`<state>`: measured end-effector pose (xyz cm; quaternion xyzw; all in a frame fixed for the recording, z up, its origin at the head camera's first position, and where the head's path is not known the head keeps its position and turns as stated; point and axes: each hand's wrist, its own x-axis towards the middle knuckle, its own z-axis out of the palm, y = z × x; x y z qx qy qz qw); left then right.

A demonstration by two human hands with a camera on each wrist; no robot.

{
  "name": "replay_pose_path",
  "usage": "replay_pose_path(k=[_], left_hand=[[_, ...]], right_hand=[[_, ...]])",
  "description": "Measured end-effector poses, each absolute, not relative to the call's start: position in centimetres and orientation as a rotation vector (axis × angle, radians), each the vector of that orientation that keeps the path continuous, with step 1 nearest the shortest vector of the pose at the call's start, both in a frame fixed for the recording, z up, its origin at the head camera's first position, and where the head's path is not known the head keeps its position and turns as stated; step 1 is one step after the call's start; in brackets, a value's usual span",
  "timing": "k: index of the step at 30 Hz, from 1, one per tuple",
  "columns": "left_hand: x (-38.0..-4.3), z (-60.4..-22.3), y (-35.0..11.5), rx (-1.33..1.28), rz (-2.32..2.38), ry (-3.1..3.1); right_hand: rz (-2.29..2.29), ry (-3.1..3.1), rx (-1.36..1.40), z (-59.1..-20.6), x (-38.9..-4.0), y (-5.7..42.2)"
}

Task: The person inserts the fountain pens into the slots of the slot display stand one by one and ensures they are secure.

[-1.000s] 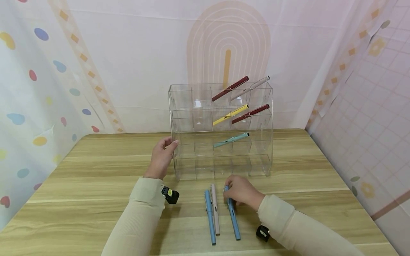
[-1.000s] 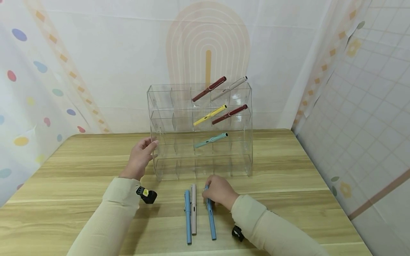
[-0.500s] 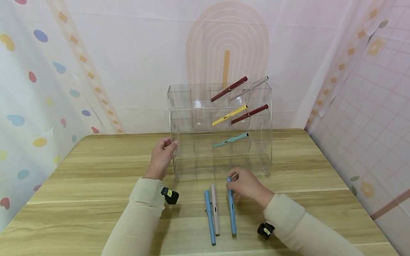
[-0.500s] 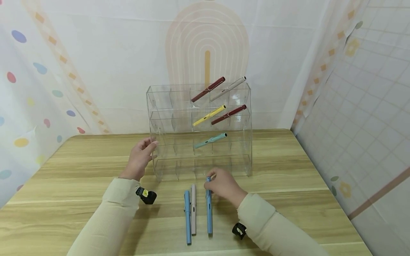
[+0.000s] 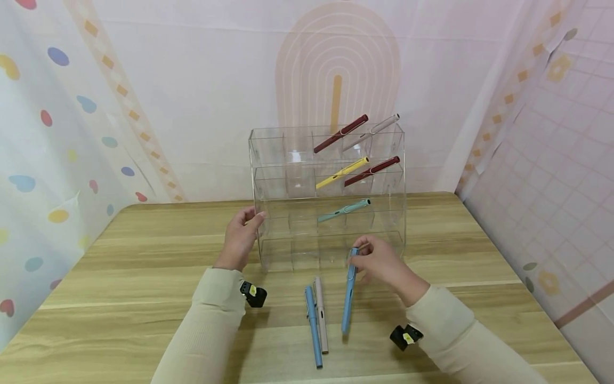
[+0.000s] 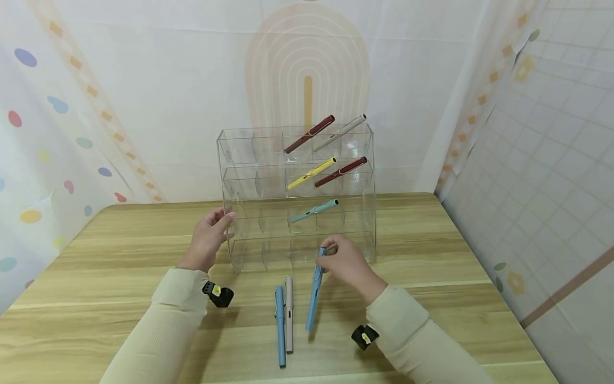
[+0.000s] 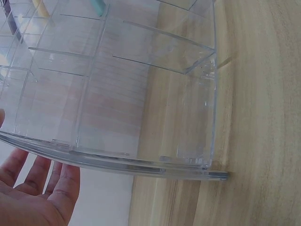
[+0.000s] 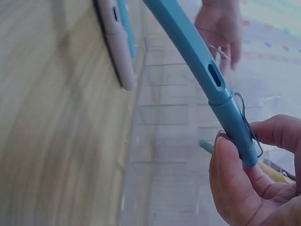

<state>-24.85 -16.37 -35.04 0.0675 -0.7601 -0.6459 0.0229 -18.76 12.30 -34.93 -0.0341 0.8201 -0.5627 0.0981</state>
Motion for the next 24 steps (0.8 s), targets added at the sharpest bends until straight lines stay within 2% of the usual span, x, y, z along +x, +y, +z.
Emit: replay_pose_path(k=[24], left_hand=[[-24.7, -34.9, -16.4, 0.185, -1.982, -2.364]], right_hand=[[-2.113, 2.444, 0.068, -30.7, -19.0, 17.0]])
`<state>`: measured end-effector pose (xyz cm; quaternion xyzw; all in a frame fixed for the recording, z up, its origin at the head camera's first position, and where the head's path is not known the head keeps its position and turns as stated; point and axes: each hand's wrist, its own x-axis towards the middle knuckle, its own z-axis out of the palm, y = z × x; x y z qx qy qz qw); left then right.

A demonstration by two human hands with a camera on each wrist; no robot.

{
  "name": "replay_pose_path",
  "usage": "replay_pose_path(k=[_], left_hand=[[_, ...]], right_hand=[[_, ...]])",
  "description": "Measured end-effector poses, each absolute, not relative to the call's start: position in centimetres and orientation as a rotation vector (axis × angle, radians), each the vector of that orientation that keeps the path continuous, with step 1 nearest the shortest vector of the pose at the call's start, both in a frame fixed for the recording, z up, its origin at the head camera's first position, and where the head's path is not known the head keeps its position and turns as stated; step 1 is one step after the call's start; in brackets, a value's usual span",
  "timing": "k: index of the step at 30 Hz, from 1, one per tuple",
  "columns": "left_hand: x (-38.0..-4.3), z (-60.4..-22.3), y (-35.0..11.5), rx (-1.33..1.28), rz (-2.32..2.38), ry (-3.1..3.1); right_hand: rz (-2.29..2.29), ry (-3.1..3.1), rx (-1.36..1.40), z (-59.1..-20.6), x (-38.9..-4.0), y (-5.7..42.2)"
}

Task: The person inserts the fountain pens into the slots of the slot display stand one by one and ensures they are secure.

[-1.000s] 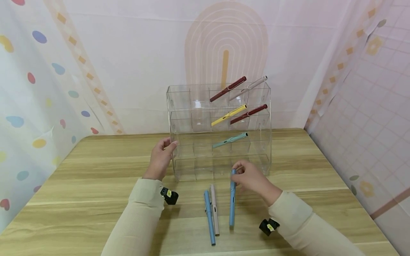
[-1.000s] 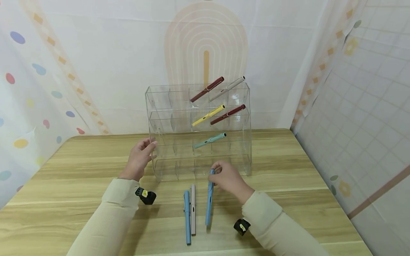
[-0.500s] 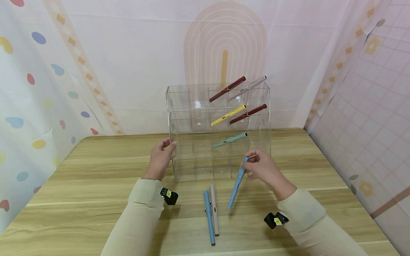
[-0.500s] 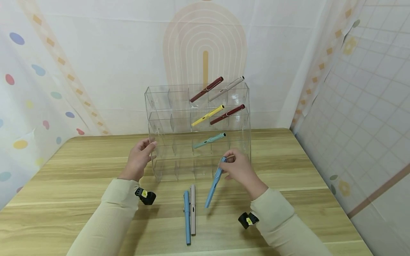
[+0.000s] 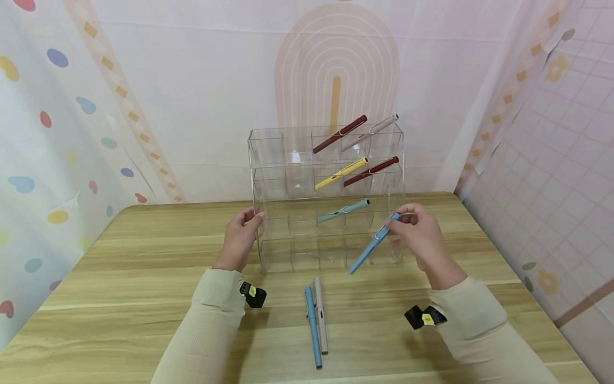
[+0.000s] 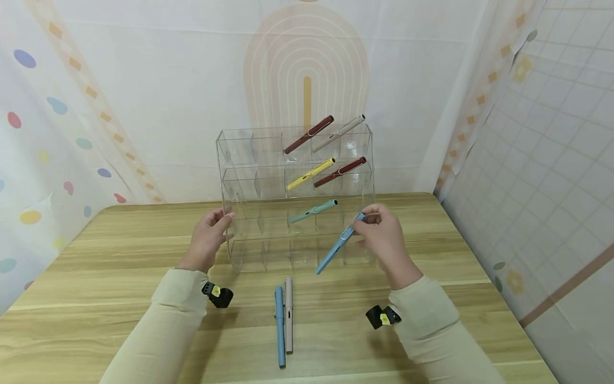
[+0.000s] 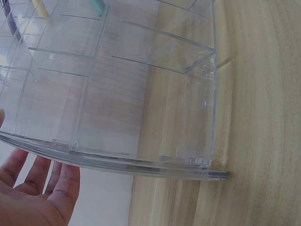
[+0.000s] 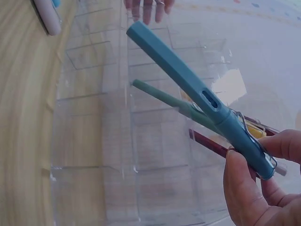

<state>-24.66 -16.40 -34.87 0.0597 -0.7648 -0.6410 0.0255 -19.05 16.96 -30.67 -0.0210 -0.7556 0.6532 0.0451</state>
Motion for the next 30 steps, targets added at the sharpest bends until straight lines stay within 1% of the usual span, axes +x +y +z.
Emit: replay_pose_path(k=[7, 14, 21, 30], left_hand=[[-24.9, -35.1, -16.4, 0.197, -1.967, -2.364], [-24.9, -35.2, -16.4, 0.194, -1.974, -2.361], [-24.9, -35.2, -16.5, 0.187, -1.976, -2.362], [-24.9, -35.2, -16.5, 0.189, -1.974, -2.360]], right_hand=[[1.949, -2.160, -0.168, -29.9, -19.4, 17.9], [1.996, -1.948, -0.259, -29.2, -19.6, 18.8], [2.060, -1.730, -0.262, -28.6, -19.8, 19.3], [2.055, -1.620, -0.244, -28.3, -20.2, 19.3]])
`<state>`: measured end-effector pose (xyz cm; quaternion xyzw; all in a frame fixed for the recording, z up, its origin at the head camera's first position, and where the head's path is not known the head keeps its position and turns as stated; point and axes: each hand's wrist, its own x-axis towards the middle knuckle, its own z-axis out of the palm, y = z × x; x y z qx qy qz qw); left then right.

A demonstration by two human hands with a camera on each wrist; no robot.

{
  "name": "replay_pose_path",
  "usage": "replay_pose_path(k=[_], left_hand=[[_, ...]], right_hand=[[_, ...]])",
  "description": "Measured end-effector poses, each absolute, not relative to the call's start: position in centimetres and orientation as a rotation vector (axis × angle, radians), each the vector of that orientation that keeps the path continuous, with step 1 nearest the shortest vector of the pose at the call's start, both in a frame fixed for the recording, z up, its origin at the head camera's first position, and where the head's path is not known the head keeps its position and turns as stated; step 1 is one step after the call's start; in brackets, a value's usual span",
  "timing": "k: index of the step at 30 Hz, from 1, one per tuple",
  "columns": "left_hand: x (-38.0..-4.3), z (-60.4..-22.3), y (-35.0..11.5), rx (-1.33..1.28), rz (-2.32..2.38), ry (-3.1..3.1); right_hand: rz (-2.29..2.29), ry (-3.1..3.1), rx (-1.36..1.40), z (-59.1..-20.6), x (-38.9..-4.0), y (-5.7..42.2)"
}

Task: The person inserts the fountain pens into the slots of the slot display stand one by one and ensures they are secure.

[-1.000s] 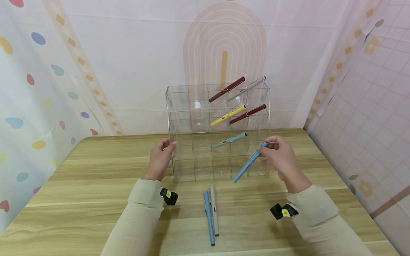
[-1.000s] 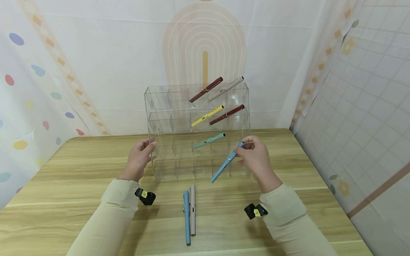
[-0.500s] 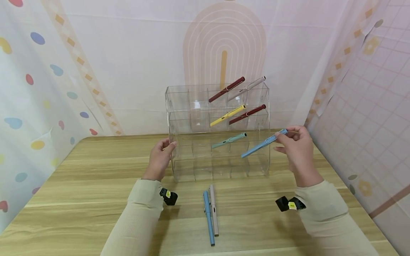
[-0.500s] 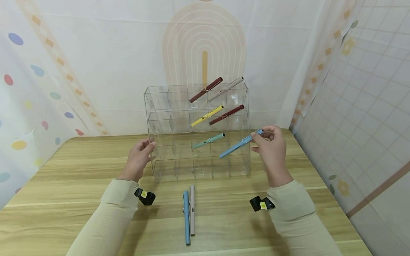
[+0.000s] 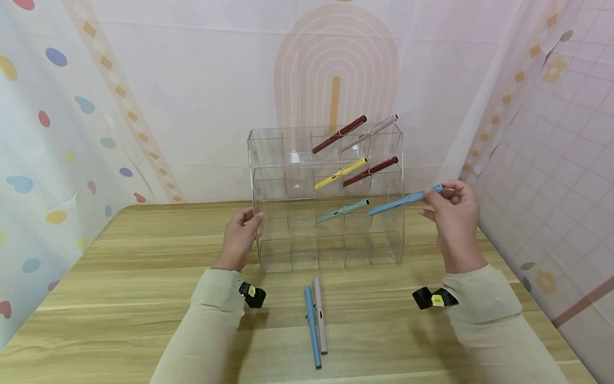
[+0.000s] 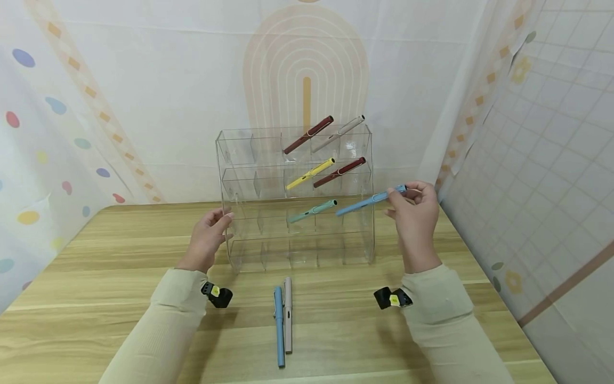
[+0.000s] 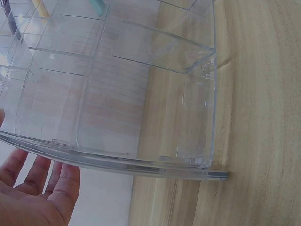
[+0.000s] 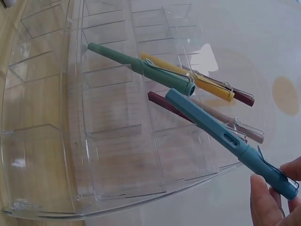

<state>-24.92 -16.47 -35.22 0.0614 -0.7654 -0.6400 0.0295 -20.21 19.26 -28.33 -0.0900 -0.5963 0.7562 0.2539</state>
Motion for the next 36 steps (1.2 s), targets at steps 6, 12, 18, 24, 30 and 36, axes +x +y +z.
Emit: replay_pose_path(k=[6, 12, 18, 24, 30, 36], left_hand=[[-24.8, -35.0, -16.4, 0.197, -1.986, -2.356], [-24.8, -35.0, -16.4, 0.202, -1.987, -2.351], [-24.6, -34.9, -16.2, 0.178, -1.973, -2.338], [-24.5, -34.9, -16.2, 0.176, -1.949, -2.336], [-24.7, -34.9, -16.2, 0.193, -1.999, -2.339], [-24.7, -34.9, -16.2, 0.199, -1.997, -2.345]], right_hand=[[2.034, -1.602, -0.265, -28.5, -20.8, 18.9], [2.033, -1.587, -0.295, -29.1, -21.3, 18.3], [2.021, -1.615, -0.298, -29.7, -21.7, 17.6], [2.022, -1.637, -0.284, -30.3, -22.0, 17.0], [2.023, -1.645, -0.265, -30.8, -22.2, 16.5], [2.048, -1.666, -0.269, -31.2, -22.5, 16.0]])
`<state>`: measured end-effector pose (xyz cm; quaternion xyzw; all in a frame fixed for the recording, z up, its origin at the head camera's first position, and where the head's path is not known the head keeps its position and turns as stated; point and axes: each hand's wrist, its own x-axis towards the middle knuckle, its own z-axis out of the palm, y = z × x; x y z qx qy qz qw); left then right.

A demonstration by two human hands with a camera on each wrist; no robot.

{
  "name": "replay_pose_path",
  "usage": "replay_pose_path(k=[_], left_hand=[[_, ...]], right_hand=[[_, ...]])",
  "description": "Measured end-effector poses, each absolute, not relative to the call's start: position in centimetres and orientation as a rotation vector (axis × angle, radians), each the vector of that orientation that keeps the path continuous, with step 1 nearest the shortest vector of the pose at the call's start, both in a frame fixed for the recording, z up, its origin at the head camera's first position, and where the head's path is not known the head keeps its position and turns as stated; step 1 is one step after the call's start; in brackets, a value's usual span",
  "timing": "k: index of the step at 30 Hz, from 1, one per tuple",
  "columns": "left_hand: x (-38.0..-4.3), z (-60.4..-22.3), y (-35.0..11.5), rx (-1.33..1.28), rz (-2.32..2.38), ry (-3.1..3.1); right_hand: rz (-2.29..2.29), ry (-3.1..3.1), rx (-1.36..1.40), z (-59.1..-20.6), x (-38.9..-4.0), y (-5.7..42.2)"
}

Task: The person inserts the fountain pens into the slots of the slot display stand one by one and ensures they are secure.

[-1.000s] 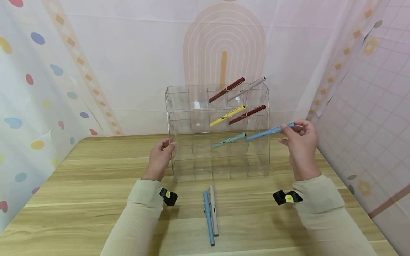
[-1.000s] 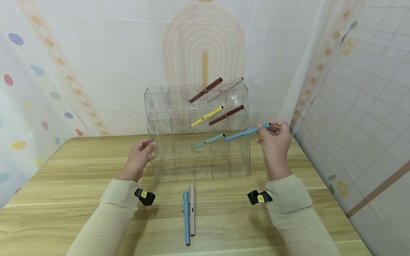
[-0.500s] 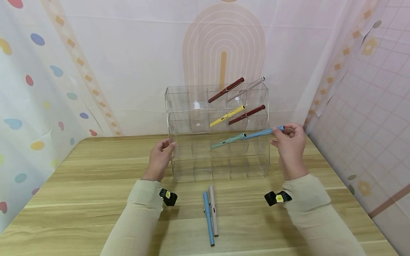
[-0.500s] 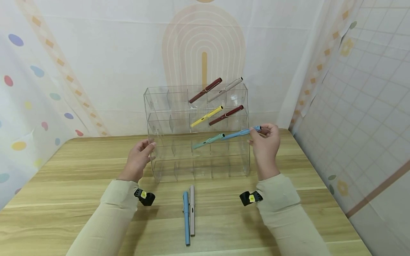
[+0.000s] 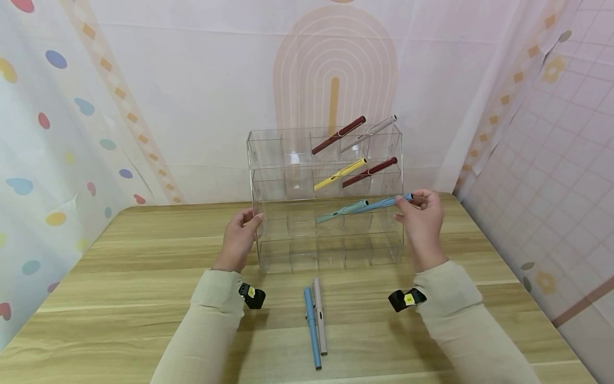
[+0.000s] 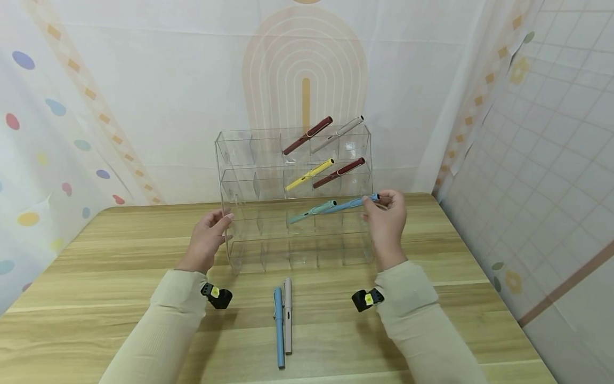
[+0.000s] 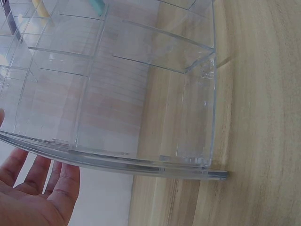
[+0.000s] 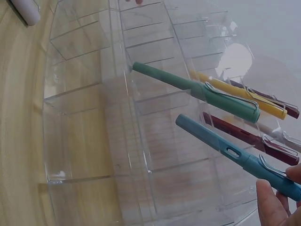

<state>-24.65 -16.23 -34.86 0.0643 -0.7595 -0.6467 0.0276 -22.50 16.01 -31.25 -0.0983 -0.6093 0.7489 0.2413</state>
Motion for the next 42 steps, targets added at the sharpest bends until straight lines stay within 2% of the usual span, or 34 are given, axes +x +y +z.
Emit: replay_pose_path(k=[42], left_hand=[[-24.7, -35.2, -16.4, 0.183, -1.976, -2.360]], right_hand=[[1.974, -1.844, -0.248, -33.0, -23.5, 14.6]])
